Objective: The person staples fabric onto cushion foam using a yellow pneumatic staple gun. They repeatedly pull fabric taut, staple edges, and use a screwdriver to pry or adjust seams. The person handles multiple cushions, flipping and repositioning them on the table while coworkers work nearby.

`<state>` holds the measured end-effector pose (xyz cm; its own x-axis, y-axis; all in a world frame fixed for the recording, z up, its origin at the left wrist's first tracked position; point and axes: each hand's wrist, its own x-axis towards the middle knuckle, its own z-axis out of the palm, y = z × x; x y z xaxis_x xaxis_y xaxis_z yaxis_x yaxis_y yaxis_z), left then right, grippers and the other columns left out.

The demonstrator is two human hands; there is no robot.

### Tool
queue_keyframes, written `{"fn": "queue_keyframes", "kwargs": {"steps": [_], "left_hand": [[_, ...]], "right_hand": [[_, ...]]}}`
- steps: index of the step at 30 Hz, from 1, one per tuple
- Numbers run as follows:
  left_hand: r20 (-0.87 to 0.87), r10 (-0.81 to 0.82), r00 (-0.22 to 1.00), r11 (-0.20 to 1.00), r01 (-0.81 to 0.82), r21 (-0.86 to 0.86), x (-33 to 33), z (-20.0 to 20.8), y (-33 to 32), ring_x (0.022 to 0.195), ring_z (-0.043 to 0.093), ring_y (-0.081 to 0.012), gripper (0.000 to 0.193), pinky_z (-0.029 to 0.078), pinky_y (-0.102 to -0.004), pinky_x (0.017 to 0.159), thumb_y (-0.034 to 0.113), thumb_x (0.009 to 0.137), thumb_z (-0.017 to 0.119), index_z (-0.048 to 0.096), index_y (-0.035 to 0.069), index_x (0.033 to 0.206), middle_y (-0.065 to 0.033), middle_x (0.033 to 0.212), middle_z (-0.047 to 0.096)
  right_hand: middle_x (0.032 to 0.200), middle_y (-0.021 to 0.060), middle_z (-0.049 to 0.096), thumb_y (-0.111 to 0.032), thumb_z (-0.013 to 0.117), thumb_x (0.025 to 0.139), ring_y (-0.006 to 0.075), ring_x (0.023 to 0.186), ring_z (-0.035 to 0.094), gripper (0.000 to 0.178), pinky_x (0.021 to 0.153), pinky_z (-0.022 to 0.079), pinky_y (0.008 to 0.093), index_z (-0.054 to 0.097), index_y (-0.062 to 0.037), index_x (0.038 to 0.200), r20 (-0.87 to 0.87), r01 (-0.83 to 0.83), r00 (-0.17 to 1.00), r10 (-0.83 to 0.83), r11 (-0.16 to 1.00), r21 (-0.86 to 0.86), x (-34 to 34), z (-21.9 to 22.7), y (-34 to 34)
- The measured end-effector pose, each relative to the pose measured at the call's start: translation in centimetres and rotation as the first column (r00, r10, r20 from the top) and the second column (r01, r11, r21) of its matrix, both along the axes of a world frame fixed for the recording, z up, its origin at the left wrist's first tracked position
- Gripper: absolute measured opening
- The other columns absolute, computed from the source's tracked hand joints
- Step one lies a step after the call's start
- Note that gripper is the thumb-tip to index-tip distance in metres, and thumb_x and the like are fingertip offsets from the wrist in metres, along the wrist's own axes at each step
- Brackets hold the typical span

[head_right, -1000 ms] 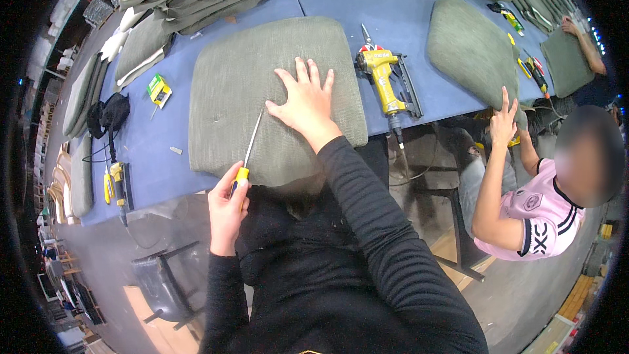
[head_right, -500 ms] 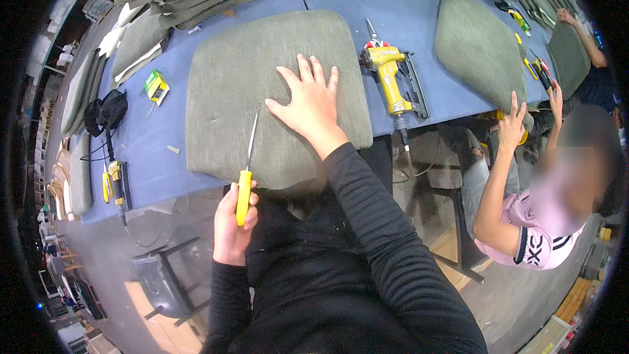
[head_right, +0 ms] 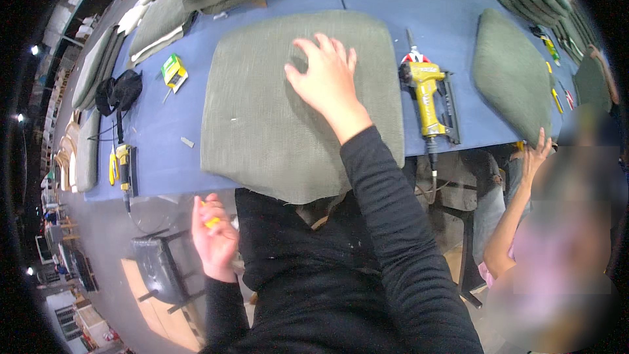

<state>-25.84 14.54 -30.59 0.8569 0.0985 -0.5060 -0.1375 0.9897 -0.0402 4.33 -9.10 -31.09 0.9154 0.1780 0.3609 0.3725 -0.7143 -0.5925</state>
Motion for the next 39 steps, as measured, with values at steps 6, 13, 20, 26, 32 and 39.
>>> {"fn": "queue_keyframes", "kwargs": {"steps": [6, 13, 20, 26, 32, 39], "left_hand": [[-0.480, -0.087, 0.873, 0.739, 0.380, 0.556, -3.6, 0.1, -2.2, 0.071, 0.057, -0.0104, 0.030, 0.043, -0.0242, 0.052, 0.036, 0.118, 0.055, 0.059, 0.012, 0.136, -0.0006, 0.086, 0.059], [-0.599, 0.279, 0.750, -0.573, 0.631, 0.523, -3.6, 3.5, -2.2, 0.071, 0.064, -0.0146, 0.083, 0.056, -0.0342, 0.067, 0.002, 0.099, 0.073, 0.031, 0.012, 0.171, -0.0075, 0.081, 0.062], [-0.481, 0.181, 0.858, -0.930, 0.308, 0.200, 2.7, 5.6, 4.7, 0.069, 0.068, -0.0302, 0.052, 0.054, -0.0410, 0.067, 0.016, 0.100, 0.077, 0.069, 0.018, 0.151, -0.0113, 0.088, 0.070], [-0.476, 0.210, 0.854, -0.975, 0.216, -0.043, 4.3, 8.8, 5.6, 0.056, 0.057, -0.0252, 0.056, 0.046, -0.0393, 0.055, 0.015, 0.093, 0.082, 0.074, 0.025, 0.147, -0.0050, 0.074, 0.055], [-0.538, 0.182, 0.823, -0.975, 0.082, -0.204, 5.4, 11.6, 5.2, 0.053, 0.055, -0.0249, 0.058, 0.045, -0.0393, 0.053, 0.013, 0.092, 0.080, 0.073, 0.026, 0.148, -0.0044, 0.073, 0.050], [-0.544, 0.223, 0.809, -0.957, 0.076, -0.280, 6.4, 13.8, 3.1, 0.054, 0.055, -0.0257, 0.055, 0.043, -0.0400, 0.054, 0.013, 0.091, 0.080, 0.075, 0.026, 0.145, -0.0038, 0.074, 0.052]], "right_hand": [[0.158, 0.0147, 0.057, -0.040, 0.075, 0.098, 0.0341, 0.155, 0.044, 0.044, 0.132, 0.022, 0.0641, 0.074, -0.0212, 0.137, 0.128, 0.022, 0.992, -0.005, 0.991, -0.131, 2.9, -3.4, 1.8], [0.151, 0.0082, 0.064, -0.036, 0.077, 0.095, 0.0311, 0.150, 0.050, 0.031, 0.131, 0.025, 0.0574, 0.080, -0.0250, 0.124, 0.147, 0.050, 0.988, -0.039, 0.996, -0.071, 3.1, -3.7, 1.6], [0.148, 0.0053, 0.066, -0.034, 0.079, 0.093, 0.0304, 0.148, 0.052, 0.030, 0.130, 0.027, 0.0551, 0.081, -0.0262, 0.121, 0.144, 0.042, 0.989, -0.034, 0.998, -0.052, 3.5, -3.3, 1.6], [0.147, 0.0058, 0.067, -0.033, 0.079, 0.093, 0.0300, 0.146, 0.055, 0.030, 0.129, 0.029, 0.0538, 0.081, -0.0247, 0.121, 0.169, 0.028, 0.985, -0.021, 0.999, -0.042, 3.5, -3.4, 1.4], [0.147, 0.0064, 0.067, -0.033, 0.078, 0.093, 0.0300, 0.145, 0.056, 0.029, 0.127, 0.031, 0.0531, 0.081, -0.0241, 0.121, 0.183, 0.035, 0.983, -0.024, 0.998, -0.059, 3.7, -3.1, 1.3], [0.147, 0.0067, 0.066, -0.032, 0.079, 0.092, 0.0303, 0.145, 0.054, 0.027, 0.129, 0.029, 0.0551, 0.082, -0.0234, 0.118, 0.153, 0.040, 0.988, -0.035, 0.999, -0.025, 3.3, -3.2, 1.5]]}}
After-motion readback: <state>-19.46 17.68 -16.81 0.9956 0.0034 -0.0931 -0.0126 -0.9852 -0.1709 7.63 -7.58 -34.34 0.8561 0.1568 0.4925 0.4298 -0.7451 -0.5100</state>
